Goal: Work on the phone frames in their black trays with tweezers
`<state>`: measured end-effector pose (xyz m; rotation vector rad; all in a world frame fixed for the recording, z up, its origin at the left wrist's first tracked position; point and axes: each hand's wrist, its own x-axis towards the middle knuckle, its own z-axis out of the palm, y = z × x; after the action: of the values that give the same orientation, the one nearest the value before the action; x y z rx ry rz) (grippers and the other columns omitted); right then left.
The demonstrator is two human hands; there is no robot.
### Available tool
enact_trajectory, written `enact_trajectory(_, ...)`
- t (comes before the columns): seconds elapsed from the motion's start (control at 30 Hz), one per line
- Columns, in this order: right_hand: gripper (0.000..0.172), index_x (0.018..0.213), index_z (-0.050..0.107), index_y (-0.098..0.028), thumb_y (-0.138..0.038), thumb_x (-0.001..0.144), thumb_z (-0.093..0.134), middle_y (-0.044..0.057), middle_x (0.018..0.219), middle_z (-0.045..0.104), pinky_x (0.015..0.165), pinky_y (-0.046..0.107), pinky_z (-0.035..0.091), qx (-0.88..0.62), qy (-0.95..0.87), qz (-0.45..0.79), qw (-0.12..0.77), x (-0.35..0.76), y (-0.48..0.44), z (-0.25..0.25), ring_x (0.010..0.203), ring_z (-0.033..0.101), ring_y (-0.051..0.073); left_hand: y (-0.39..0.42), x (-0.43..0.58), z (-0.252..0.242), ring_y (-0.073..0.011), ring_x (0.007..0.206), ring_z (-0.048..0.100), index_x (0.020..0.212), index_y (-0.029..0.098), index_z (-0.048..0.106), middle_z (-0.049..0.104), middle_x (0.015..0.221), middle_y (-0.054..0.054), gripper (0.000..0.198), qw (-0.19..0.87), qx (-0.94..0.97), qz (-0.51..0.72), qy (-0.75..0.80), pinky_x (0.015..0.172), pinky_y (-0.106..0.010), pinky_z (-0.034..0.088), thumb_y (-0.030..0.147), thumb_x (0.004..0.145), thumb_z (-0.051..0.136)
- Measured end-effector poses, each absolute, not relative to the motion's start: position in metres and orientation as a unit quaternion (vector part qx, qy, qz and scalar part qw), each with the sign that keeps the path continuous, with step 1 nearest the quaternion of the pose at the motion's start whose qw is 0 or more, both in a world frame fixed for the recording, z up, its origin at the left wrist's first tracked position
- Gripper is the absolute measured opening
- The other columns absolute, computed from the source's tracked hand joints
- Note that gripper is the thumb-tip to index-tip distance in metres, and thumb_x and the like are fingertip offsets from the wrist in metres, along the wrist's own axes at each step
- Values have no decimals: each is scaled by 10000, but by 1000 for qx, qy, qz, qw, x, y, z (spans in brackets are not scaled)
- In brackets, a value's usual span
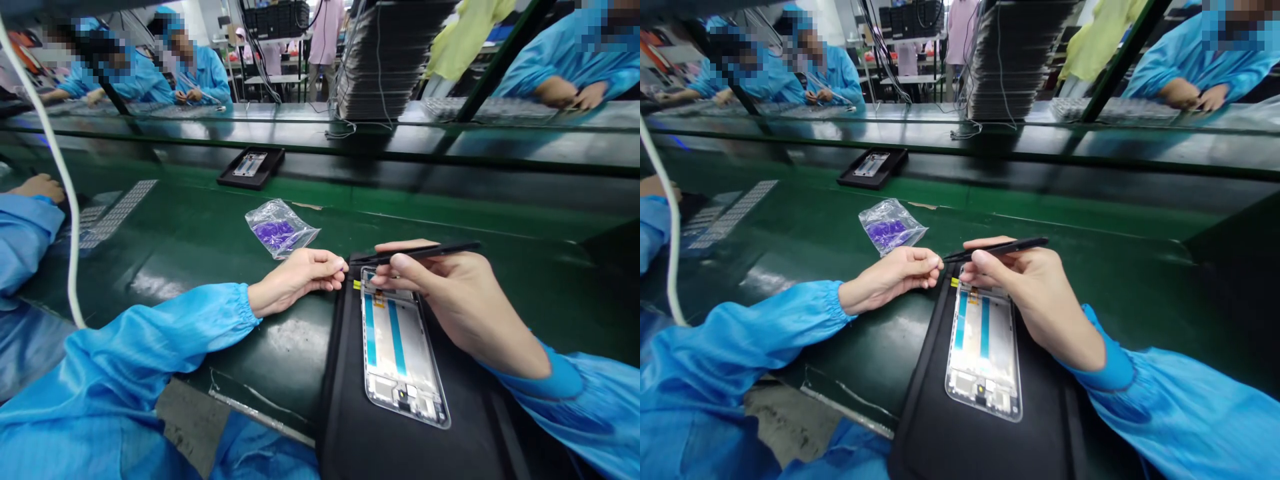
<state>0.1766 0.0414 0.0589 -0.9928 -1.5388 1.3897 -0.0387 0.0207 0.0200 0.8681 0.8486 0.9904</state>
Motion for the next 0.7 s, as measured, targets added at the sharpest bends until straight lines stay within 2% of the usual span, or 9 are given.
enact_trajectory(0.13, 325, 1008, 765, -200, -482, 849, 791, 51, 817, 723, 707, 285, 626, -392, -665, 493, 401, 176, 40, 55, 737, 711, 198, 19, -36, 21, -73, 682, 631, 808, 103, 643, 666, 775, -20, 301, 703, 380, 448, 402, 710, -214, 487, 347, 795, 820)
enact_trajectory(0.4, 344, 1029, 752, -192, -490, 860, 785, 57, 837, 726, 719, 249, 606, -394, -657, 515, 384, 175, 41, 53, 766, 709, 189, 16, -35, 25, -72, 689, 659, 836, 94, 637, 684, 798, -31, 141, 706, 363, 458, 401, 730, -207, 511, 199, 877, 722)
enact_trajectory(0.7, 313, 1027, 752, -186, -450, 864, 794, 63, 845, 725, 761, 231, 608, -401, -638, 536, 382, 174, 41, 55, 796, 707, 179, 15, -33, 22, -90, 725, 654, 861, 97, 650, 685, 813, -34, 131, 694, 366, 485, 386, 762, -238, 509, 174, 831, 752)
